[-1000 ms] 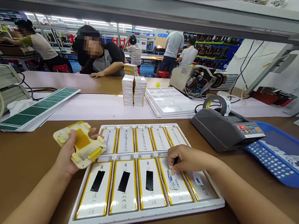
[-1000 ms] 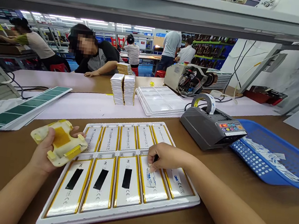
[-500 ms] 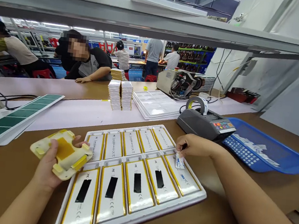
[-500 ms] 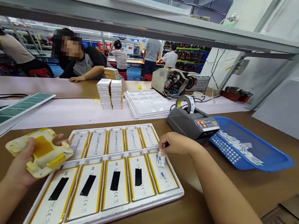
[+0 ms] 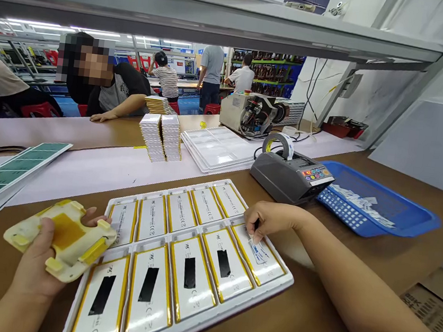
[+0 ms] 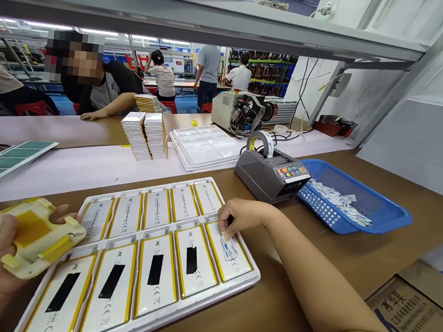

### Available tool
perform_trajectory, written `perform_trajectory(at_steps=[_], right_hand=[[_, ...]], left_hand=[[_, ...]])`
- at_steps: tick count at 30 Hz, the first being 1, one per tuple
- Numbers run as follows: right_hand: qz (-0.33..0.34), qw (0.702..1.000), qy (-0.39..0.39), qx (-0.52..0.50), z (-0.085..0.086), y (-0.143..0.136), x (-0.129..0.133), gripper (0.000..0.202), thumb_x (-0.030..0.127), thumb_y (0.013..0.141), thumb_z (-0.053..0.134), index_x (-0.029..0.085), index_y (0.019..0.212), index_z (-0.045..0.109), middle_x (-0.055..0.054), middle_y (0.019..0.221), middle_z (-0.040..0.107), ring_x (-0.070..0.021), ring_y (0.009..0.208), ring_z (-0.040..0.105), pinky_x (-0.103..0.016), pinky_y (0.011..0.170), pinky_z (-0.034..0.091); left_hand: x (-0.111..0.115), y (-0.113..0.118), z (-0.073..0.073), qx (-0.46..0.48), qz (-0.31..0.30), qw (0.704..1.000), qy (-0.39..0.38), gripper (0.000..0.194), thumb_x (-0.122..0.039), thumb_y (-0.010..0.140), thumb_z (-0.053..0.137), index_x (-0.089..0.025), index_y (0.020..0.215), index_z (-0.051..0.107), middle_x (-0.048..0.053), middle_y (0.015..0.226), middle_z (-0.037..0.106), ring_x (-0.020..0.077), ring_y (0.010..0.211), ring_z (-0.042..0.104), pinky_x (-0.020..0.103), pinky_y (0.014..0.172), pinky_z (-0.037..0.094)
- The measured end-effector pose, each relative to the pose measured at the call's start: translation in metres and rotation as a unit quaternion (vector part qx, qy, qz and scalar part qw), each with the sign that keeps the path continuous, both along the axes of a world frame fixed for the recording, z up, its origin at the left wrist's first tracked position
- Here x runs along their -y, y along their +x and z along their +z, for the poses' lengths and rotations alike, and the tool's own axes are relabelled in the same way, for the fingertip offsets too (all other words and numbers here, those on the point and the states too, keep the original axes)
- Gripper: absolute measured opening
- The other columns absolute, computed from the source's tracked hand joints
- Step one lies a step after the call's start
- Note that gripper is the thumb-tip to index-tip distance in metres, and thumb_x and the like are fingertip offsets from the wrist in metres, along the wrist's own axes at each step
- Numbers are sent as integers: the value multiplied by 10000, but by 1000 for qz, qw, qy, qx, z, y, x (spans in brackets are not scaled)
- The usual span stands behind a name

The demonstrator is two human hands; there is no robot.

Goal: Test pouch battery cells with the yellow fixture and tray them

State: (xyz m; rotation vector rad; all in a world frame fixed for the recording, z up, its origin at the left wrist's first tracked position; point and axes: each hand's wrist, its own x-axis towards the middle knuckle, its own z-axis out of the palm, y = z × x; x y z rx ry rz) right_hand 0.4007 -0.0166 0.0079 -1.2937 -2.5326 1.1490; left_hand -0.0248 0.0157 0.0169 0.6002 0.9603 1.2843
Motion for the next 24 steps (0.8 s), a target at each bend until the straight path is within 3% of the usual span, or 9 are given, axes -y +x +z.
perform_trajectory(at_steps=[9, 20, 24], right_hand=[[-18, 997, 73, -22, -1, 0, -1, 262, 402, 678, 640, 152, 745, 675, -26, 741, 617, -126, 695, 546, -221, 656, 394], [-15, 1000, 6, -25, -4, 0, 0, 355, 475, 623, 662, 139, 738, 664, -28, 737, 606, -132, 702, 541, -224, 657, 405], [38, 996, -45, -71, 9, -4, 8, 428, 547, 607, 643, 133, 715, 650, -34, 715, 591, -128, 682, 531, -236, 660, 408]], left_hand=[[1, -1, -3, -10, -10, 1000, 26, 407, -409, 817, 351, -272, 1159, 526, 33, 1015, 653, 283, 921, 596, 472, 733, 494], [3, -5, -4, 10, -29, 999, 32, 466, -413, 803, 378, -294, 1251, 427, 70, 976, 665, 282, 914, 601, 448, 746, 500], [5, -2, -2, -2, -26, 999, 35, 447, -389, 816, 353, -269, 1237, 448, 74, 963, 669, 275, 917, 601, 438, 740, 507]])
